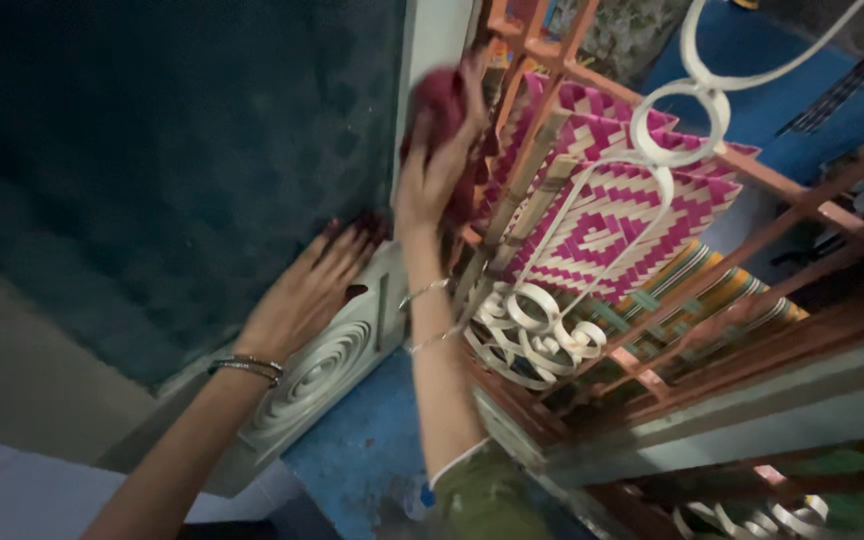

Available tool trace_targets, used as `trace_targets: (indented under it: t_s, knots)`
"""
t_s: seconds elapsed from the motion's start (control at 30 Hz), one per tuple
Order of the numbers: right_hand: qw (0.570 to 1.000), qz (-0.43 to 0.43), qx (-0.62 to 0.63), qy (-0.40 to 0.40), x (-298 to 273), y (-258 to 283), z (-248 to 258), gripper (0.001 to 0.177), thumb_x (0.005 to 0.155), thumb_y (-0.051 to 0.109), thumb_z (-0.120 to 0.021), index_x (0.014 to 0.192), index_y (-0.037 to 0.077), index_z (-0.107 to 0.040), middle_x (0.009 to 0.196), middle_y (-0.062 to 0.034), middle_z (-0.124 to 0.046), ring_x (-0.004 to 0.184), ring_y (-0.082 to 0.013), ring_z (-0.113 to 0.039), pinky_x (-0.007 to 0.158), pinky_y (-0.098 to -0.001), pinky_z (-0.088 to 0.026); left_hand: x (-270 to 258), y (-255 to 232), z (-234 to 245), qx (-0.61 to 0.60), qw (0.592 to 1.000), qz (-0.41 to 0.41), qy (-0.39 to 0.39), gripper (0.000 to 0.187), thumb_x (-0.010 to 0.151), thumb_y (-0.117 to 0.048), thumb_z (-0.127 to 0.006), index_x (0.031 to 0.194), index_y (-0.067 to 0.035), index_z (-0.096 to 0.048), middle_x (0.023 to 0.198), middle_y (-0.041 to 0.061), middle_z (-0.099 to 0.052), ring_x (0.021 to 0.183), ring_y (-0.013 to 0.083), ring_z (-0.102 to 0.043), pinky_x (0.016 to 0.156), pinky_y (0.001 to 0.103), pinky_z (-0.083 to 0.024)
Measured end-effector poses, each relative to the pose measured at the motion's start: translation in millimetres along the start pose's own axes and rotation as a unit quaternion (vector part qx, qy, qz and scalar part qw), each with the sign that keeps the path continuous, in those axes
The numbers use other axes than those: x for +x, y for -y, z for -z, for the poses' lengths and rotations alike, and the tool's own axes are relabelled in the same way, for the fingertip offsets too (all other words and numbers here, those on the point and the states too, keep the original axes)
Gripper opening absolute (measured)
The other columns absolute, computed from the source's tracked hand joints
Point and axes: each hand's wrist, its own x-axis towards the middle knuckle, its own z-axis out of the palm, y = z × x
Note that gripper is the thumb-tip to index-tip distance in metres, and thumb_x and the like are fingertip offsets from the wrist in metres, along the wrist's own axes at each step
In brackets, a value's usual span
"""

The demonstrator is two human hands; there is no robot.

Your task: The person wipes a white door frame and an adjacent metal security gate using a red cloth. They clean the flat surfaces and decorative scrollwork of the gate, moving systematically along the frame and bars.

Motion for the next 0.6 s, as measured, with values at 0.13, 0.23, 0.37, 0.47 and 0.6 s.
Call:
trace_targets:
  t_s: [0.13,0.23,0.37,0.47,0.6]
  knots:
    - [0.997,0.053,0.014,0.051,19.5,1.9,7.8,0.051,0.118,0.020,-0.050,0.163,0.005,-0.034,0.166,-0.0125,-0.036,0.158,-0.0252,-0.034,0.135,-0.0363,-0.024,6.2,10.7,13.1,-0.041,0.995,0.058,-0.065,0.064,0.098,-0.031,-0.042,0.156,-0.004,-0.036,0.166,0.010,-0.032,0.151,0.0230,-0.029,0.124,0.045,-0.016]
    - [0.993,0.066,0.004,0.099,-30.5,-20.0,27.8,0.056,0.112,0.020,-0.049,0.162,0.001,-0.030,0.175,-0.0148,-0.023,0.162,-0.0301,-0.025,0.136,-0.0398,-0.020,27.3,29.8,34.3,-0.038,0.987,0.115,-0.101,0.072,0.092,-0.028,-0.045,0.158,-0.003,-0.037,0.167,0.012,-0.030,0.153,0.0238,-0.027,0.125,0.043,-0.014]
    - [0.985,0.009,-0.045,0.169,-99.4,-64.4,56.7,0.059,0.103,0.012,-0.051,0.158,0.001,-0.033,0.173,-0.0201,-0.020,0.161,-0.0348,-0.024,0.132,-0.0422,-0.021,73.9,62.4,54.0,0.017,0.973,0.178,-0.145,0.069,0.098,-0.030,-0.046,0.161,-0.003,-0.034,0.171,0.013,-0.025,0.158,0.0252,-0.020,0.128,0.043,-0.011]
    - [0.980,0.051,-0.072,0.180,-86.1,-79.8,55.8,0.057,0.102,0.003,-0.054,0.156,0.004,-0.038,0.172,-0.0210,-0.022,0.161,-0.0340,-0.026,0.132,-0.0410,-0.025,97.3,82.3,64.8,0.014,0.950,0.233,-0.208,0.068,0.108,-0.032,-0.044,0.167,0.000,-0.033,0.174,0.015,-0.023,0.161,0.0284,-0.016,0.133,0.044,-0.008]
    - [0.986,0.101,0.002,0.131,11.2,-46.9,30.2,0.056,0.108,0.004,-0.055,0.160,0.004,-0.033,0.172,-0.0208,-0.024,0.162,-0.0340,-0.025,0.135,-0.0414,-0.024,115.8,115.0,75.0,-0.018,0.937,0.253,-0.241,0.066,0.114,-0.033,-0.043,0.168,0.003,-0.032,0.176,0.016,-0.021,0.163,0.0290,-0.015,0.134,0.046,-0.009]
